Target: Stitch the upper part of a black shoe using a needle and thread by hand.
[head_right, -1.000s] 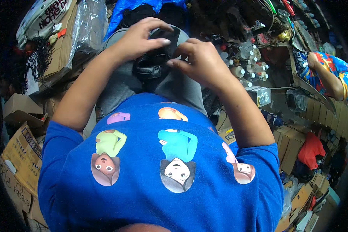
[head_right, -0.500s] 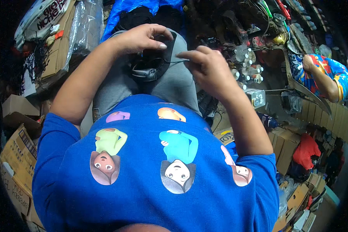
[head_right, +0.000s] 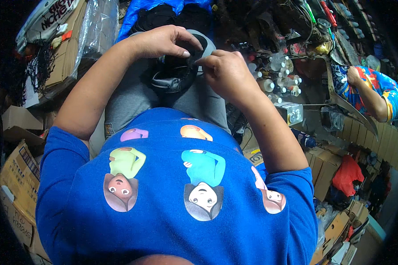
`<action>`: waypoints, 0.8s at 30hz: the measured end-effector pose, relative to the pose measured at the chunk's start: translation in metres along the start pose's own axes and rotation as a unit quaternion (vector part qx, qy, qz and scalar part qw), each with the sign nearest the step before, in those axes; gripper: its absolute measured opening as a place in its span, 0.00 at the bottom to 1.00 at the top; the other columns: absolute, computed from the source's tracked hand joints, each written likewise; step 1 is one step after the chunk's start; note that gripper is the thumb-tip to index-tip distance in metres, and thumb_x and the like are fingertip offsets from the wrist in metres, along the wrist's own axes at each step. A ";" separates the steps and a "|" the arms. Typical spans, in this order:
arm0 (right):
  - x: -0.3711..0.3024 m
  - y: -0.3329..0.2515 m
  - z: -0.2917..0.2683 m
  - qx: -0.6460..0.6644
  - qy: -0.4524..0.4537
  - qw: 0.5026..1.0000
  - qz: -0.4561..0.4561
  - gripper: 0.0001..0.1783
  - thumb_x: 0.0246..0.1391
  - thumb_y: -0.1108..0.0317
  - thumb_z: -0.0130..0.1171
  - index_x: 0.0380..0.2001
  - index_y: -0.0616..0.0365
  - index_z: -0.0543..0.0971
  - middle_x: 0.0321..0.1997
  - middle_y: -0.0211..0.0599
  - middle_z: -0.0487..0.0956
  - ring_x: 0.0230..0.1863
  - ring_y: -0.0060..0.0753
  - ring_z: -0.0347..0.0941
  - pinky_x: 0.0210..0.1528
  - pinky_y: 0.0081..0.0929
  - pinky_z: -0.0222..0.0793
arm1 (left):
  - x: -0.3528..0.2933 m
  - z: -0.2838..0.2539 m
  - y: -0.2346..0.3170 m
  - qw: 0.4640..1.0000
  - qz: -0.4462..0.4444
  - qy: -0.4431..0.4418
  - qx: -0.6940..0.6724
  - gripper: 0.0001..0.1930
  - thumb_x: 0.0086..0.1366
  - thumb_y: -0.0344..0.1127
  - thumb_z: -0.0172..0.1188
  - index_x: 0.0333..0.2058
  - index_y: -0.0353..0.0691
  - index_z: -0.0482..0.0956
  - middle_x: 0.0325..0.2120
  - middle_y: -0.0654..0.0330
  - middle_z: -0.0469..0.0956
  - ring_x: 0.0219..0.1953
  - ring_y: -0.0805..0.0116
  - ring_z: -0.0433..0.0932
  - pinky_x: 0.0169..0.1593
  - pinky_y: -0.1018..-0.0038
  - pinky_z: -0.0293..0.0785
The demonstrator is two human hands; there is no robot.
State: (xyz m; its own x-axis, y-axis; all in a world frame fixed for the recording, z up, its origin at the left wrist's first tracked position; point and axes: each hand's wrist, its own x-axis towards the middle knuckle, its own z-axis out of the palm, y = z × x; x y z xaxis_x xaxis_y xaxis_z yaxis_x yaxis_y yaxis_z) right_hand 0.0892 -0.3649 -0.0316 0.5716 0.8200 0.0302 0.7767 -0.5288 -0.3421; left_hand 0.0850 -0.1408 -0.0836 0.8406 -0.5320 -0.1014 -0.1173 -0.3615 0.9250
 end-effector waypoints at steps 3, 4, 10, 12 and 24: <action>0.002 0.007 0.001 0.120 -0.052 0.989 0.071 0.12 0.45 0.73 0.58 0.36 0.52 0.83 0.28 0.40 0.76 0.34 0.42 0.75 0.37 0.32 0.70 | 0.000 0.000 0.001 1.000 -0.003 -0.013 -0.014 0.18 0.55 0.28 0.60 0.47 0.43 0.78 0.44 0.57 0.79 0.48 0.65 0.76 0.56 0.71 0.68; 0.003 0.012 0.000 0.154 -0.071 0.982 0.086 0.13 0.45 0.74 0.58 0.37 0.52 0.83 0.28 0.39 0.76 0.34 0.39 0.75 0.38 0.31 0.70 | 0.000 0.000 0.002 1.000 -0.001 -0.019 -0.017 0.20 0.54 0.27 0.61 0.47 0.41 0.77 0.44 0.57 0.77 0.48 0.64 0.75 0.57 0.70 0.67; 0.017 0.051 0.004 0.277 -0.147 0.946 0.078 0.13 0.48 0.75 0.59 0.37 0.49 0.83 0.34 0.30 0.72 0.38 0.28 0.71 0.43 0.23 0.66 | 0.001 -0.001 0.003 0.999 -0.004 -0.020 -0.026 0.22 0.50 0.25 0.64 0.47 0.40 0.77 0.43 0.56 0.74 0.48 0.62 0.74 0.56 0.70 0.67; 0.021 0.060 0.010 0.303 -0.163 0.935 0.090 0.12 0.49 0.75 0.59 0.37 0.50 0.83 0.34 0.30 0.73 0.39 0.27 0.71 0.43 0.23 0.66 | 0.002 0.000 0.002 0.999 -0.004 -0.018 -0.033 0.23 0.50 0.25 0.64 0.48 0.41 0.77 0.43 0.56 0.74 0.48 0.61 0.74 0.56 0.69 0.67; 0.000 0.024 0.012 0.267 -0.063 0.958 0.086 0.14 0.46 0.75 0.63 0.39 0.53 0.82 0.30 0.32 0.72 0.35 0.27 0.75 0.40 0.23 0.70 | -0.035 0.011 0.006 0.951 0.043 0.220 0.213 0.26 0.50 0.22 0.59 0.51 0.44 0.73 0.38 0.53 0.71 0.45 0.59 0.72 0.50 0.69 0.68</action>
State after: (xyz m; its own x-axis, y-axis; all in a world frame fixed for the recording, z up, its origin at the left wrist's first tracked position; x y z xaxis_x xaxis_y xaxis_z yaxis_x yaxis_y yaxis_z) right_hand 0.1048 -0.3749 -0.0514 0.6166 0.7684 -0.1715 0.4083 -0.4984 -0.7648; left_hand 0.0489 -0.1331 -0.0787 0.9469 -0.2355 0.2190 -0.3212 -0.6586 0.6805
